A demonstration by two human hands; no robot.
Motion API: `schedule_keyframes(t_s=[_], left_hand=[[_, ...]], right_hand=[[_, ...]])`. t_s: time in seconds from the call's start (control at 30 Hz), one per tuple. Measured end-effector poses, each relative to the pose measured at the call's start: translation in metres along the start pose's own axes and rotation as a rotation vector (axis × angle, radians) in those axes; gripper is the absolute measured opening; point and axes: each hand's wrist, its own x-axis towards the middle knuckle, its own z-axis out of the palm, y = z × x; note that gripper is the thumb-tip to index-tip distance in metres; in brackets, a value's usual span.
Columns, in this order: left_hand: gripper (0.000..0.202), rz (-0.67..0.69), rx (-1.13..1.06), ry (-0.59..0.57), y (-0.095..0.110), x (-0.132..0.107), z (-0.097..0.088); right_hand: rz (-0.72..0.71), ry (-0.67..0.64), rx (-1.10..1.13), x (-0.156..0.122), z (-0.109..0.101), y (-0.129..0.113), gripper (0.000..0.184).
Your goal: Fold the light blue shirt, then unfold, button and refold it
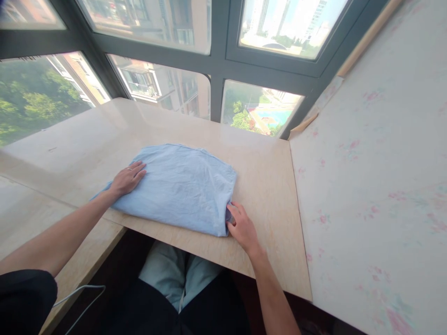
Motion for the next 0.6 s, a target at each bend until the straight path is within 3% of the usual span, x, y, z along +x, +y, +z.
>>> schedule_keyframes(t_s=[0.07, 0.13, 0.43, 0.6], left_hand=[[0.058, -0.003, -0.005, 0.005, 0.002, 0.0, -0.001], [0.056, -0.004, -0.008, 0.009, 0.003, -0.001, -0.002], [0.054, 0.005, 0.034, 0.014, 0.006, -0.003, -0.001], [0.058, -0.049, 0.088, -0.043, 0.017, 0.004, -0.003]], right_hand=[[-0.02, 0.045, -0.018, 0.003, -0.001, 0.002, 0.027], [-0.02, 0.08, 0.013, 0.006, -0.003, 0.004, 0.021], [0.127, 0.053, 0.022, 0.005, -0.002, 0.005, 0.029], [0.312, 0.169, 0.256, 0.025, 0.0, -0.002, 0.046]])
